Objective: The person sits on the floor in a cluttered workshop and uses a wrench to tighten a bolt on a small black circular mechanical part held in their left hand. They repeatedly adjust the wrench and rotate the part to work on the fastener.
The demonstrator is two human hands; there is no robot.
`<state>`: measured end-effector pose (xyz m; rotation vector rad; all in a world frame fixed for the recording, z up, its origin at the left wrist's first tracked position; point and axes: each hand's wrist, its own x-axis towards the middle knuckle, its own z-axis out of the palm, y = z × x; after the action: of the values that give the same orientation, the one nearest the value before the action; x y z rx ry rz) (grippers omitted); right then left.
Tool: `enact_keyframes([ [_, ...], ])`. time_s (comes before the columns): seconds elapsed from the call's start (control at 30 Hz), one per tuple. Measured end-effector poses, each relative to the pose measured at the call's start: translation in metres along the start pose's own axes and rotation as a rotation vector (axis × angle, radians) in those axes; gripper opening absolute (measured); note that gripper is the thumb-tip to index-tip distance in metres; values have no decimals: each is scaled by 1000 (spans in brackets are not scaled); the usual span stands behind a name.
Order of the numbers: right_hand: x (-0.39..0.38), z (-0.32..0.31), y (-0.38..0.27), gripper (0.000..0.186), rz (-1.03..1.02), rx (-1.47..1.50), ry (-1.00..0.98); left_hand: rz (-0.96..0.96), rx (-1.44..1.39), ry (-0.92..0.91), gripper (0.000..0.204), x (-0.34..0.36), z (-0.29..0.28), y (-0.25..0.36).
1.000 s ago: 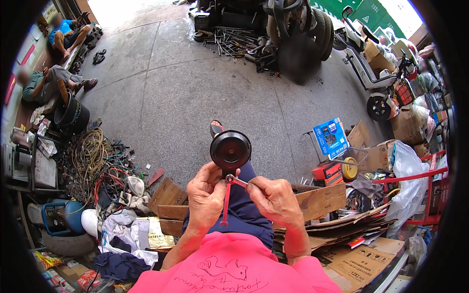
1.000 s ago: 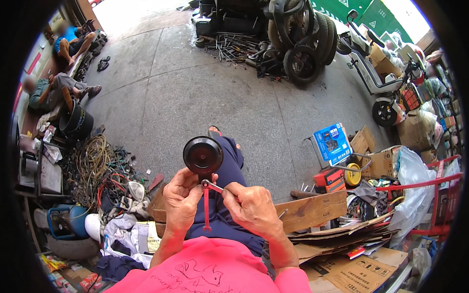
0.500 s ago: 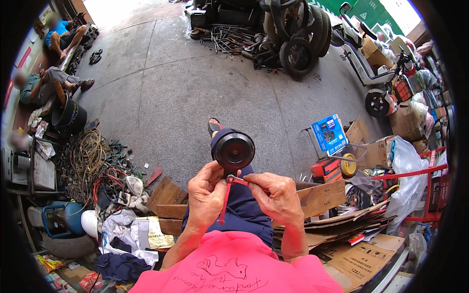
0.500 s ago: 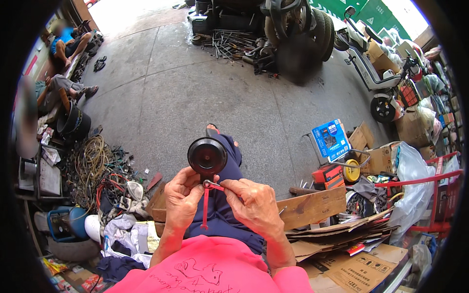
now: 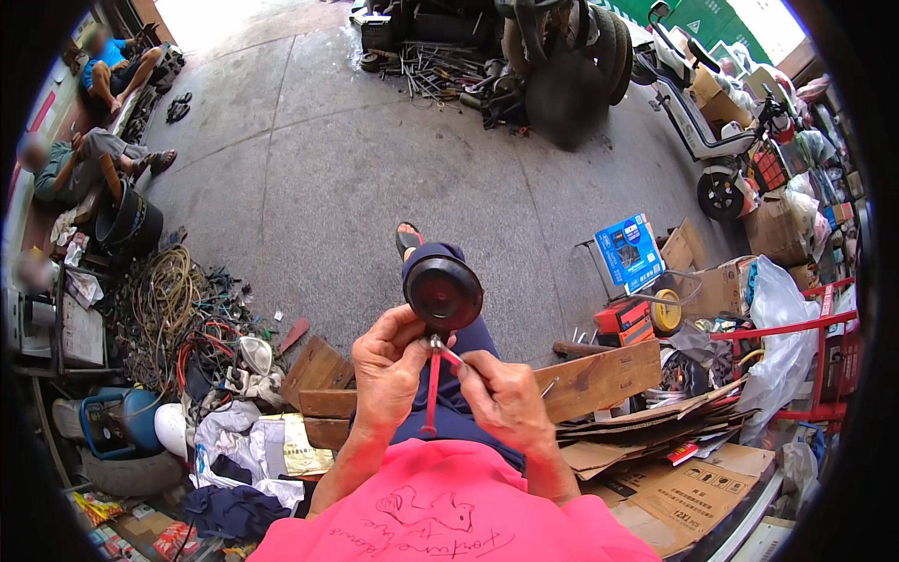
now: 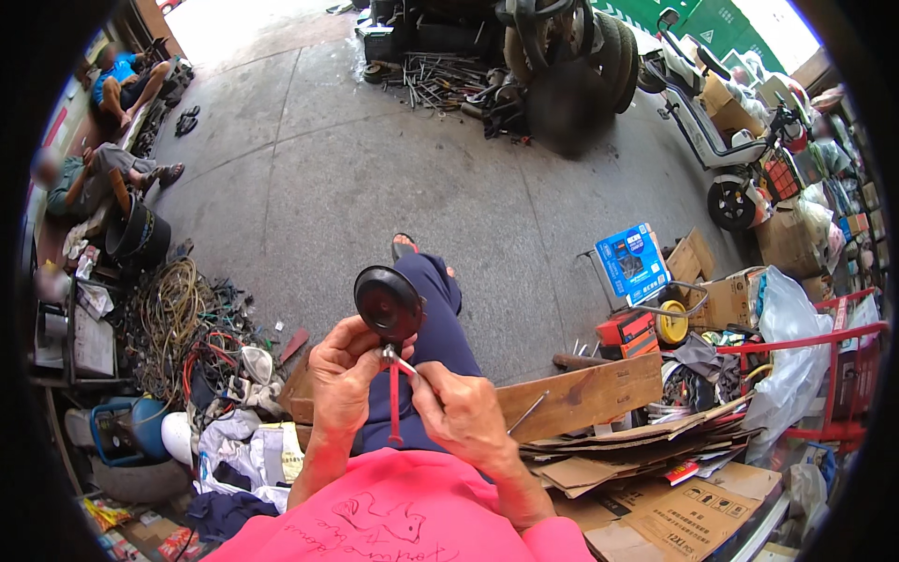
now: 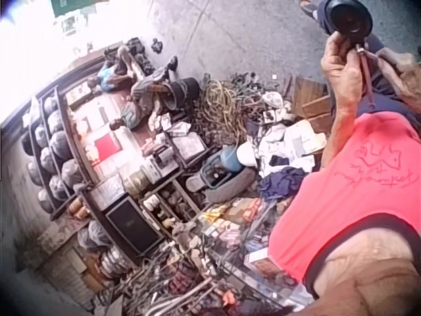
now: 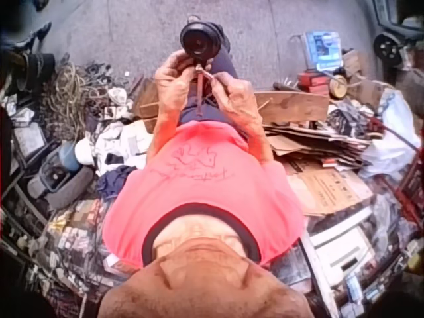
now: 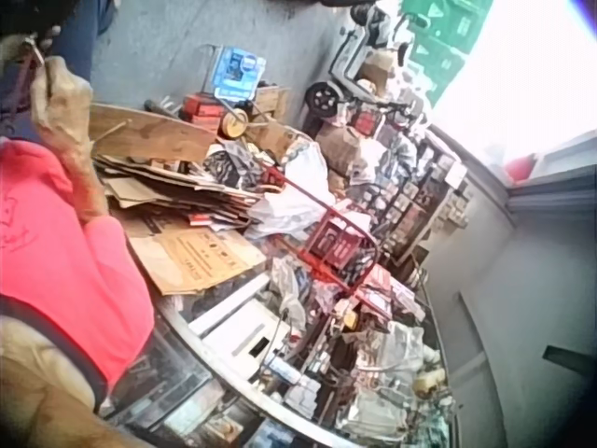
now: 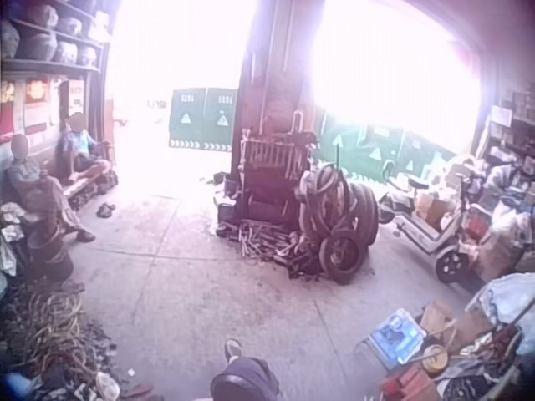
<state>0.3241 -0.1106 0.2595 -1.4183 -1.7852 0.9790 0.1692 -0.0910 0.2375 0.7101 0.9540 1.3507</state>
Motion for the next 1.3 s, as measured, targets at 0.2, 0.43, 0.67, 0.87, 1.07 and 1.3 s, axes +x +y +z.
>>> enact_keyframes([
  [0.2, 3, -24, 1, 13, 88, 220, 155, -2, 73, -51, 31, 0, 2, 8],
  [0.43, 29, 18, 15, 19, 192, 682, 94, 78, 247, -57, 35, -10, 5, 6],
  [0.67, 24, 11, 33, 12, 205, 886, -9, -187, -100, -108, 41, -7, -6, 15],
  [0.87, 18, 4, 42, 21, 313, 995, -2, -168, -272, -80, 50, -8, -2, 12],
  [1.07, 4, 6, 45, 24, 343, 1185, 45, -188, -187, -90, 40, -14, 10, 10],
  [1.3, 0, -7, 52, 18, 124, 1447, -44, -25, 403, -384, 23, -21, 13, 15],
])
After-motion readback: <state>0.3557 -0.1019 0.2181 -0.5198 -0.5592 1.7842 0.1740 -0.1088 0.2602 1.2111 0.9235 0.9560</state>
